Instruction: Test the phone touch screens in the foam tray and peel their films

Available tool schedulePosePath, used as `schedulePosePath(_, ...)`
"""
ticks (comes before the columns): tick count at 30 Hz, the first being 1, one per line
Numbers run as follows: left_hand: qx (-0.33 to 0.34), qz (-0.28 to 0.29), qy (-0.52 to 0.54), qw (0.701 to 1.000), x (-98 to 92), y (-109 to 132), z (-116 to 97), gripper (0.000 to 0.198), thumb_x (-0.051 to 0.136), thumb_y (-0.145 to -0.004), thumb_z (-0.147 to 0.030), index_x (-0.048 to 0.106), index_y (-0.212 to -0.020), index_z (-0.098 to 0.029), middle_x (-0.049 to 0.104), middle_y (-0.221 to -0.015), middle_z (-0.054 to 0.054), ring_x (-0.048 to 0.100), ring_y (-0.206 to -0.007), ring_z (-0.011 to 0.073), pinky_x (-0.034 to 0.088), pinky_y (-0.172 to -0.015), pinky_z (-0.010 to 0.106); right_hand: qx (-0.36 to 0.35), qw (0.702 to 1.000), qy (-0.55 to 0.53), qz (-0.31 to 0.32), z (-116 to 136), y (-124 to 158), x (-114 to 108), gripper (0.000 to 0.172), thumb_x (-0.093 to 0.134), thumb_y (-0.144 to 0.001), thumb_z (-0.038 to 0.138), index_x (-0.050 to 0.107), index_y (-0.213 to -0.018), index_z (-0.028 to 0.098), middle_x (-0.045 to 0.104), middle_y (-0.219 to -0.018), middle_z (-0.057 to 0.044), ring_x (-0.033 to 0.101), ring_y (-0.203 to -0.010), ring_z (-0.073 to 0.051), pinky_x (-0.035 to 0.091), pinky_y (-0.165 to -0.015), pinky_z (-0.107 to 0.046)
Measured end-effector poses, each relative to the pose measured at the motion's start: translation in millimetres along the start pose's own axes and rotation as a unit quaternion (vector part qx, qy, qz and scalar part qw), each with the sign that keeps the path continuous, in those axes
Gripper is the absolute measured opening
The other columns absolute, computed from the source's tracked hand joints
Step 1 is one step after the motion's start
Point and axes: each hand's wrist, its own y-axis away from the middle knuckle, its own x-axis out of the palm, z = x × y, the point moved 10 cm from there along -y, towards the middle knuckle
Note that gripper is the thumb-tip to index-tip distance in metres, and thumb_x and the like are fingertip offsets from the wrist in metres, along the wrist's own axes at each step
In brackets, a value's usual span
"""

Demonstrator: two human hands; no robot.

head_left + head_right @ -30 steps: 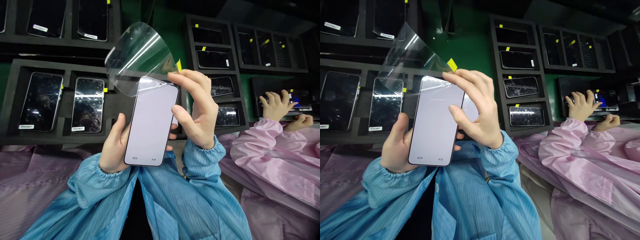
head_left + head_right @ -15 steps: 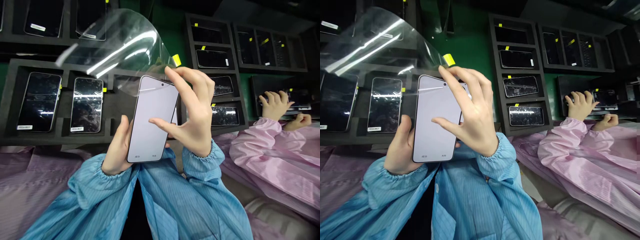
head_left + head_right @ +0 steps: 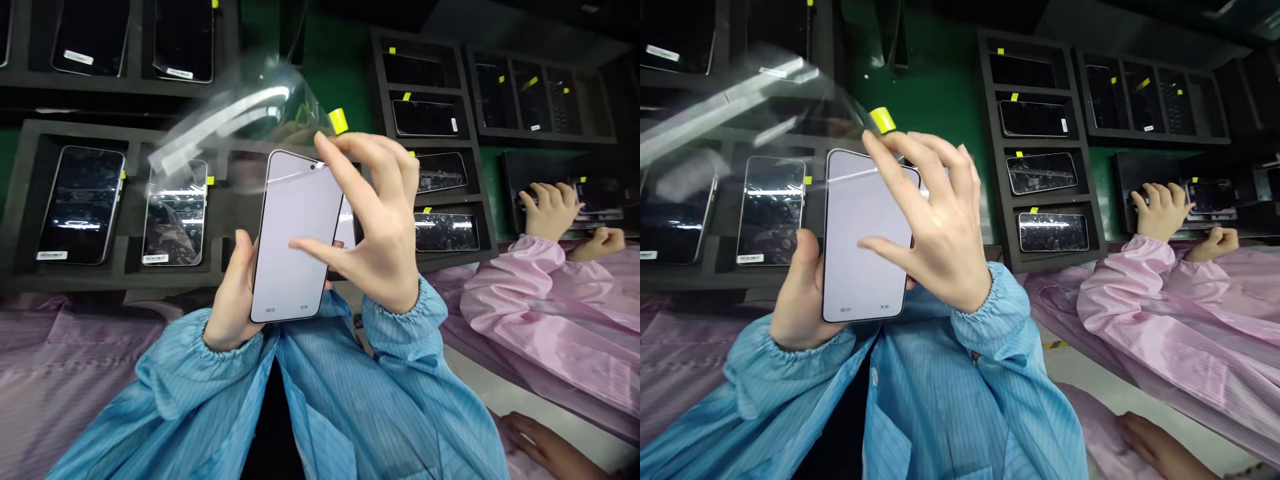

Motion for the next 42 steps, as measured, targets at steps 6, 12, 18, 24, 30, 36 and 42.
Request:
schedulePosePath(6,-0.012,0.022,0.013,1.000,2.0,-1.3,1.6,0.066,0.049,-0.091,-0.063,0.049,-0.143,-0.023,0.070,-0.125,0.009,0.068,-0.113,0.0299,0.056,-0.101,0.047,0.015,0.999,-0.028,0.038,-4.1,1.0,12.7,0.072,0.059,-0.087,0.066,0.042,-0.147,0.029,0.053,-0.141,-0.009,0.045,-0.134,-0.037,0.029,-0.119,-0.063)
schedulePosePath(12,-0.040,0.074,0.044,0.996,15.6,-3.3,3.4,0.061,0.031,-0.098,-0.061,0.058,-0.135,-0.021,0.070,-0.125,0.009,0.070,-0.110,0.0299,0.061,-0.092,0.048,0.026,0.999,-0.044,0.006,-8.8,0.5,5.4,0.046,0.055,-0.096,0.045,0.053,-0.138,0.025,0.060,-0.133,-0.009,0.051,-0.129,-0.030,0.042,-0.114,-0.053)
schedulePosePath(18,-0.033,0.106,0.040,0.993,27.3,-3.9,0.9,0.068,0.011,-0.101,-0.053,0.062,-0.133,-0.020,0.070,-0.127,0.007,0.067,-0.116,0.0279,0.059,-0.095,0.045,0.040,0.997,-0.058,-0.008,-14.4,3.6,-1.6,0.037,0.038,-0.103,0.038,0.053,-0.137,0.033,0.060,-0.134,-0.003,0.053,-0.128,-0.027,0.043,-0.113,-0.053)
schedulePosePath(24,-0.057,0.112,0.035,0.991,27.8,0.2,3.2,0.064,0.025,-0.099,-0.058,0.058,-0.136,-0.017,0.071,-0.121,0.013,0.071,-0.105,0.0268,0.059,-0.093,0.042,0.058,0.997,-0.045,0.007,-20.8,5.9,-0.1,0.040,0.031,-0.105,0.038,0.049,-0.141,0.038,0.058,-0.136,-0.002,0.051,-0.131,-0.029,0.044,-0.112,-0.060)
schedulePosePath(30,-0.069,0.103,0.037,0.992,30.6,1.0,4.6,0.063,0.023,-0.100,-0.057,0.058,-0.136,-0.019,0.068,-0.128,0.011,0.068,-0.113,0.0282,0.058,-0.098,0.044,0.064,0.996,-0.059,0.013,-24.4,7.0,2.9,0.040,0.031,-0.104,0.040,0.049,-0.140,0.036,0.058,-0.136,-0.003,0.051,-0.131,-0.029,0.042,-0.114,-0.058)
schedulePosePath(36,-0.084,0.077,0.020,0.993,24.7,0.9,6.7,0.059,0.030,-0.098,-0.058,0.059,-0.136,-0.023,0.068,-0.130,0.007,0.063,-0.123,0.0320,0.054,-0.102,0.051,0.066,0.995,-0.067,0.024,-27.4,5.9,9.1,0.038,0.042,-0.099,0.041,0.055,-0.135,0.033,0.062,-0.134,-0.005,0.052,-0.129,-0.029,0.043,-0.113,-0.055)
schedulePosePath(42,-0.075,0.013,0.025,0.997,8.8,0.3,10.8,0.061,0.039,-0.095,-0.060,0.045,-0.147,-0.028,0.064,-0.136,0.006,0.066,-0.117,0.0314,0.057,-0.099,0.047,0.031,0.995,-0.073,0.063,-15.0,6.6,19.8,0.065,0.066,-0.082,0.056,0.053,-0.139,0.029,0.058,-0.135,-0.010,0.050,-0.130,-0.036,0.042,-0.110,-0.061)
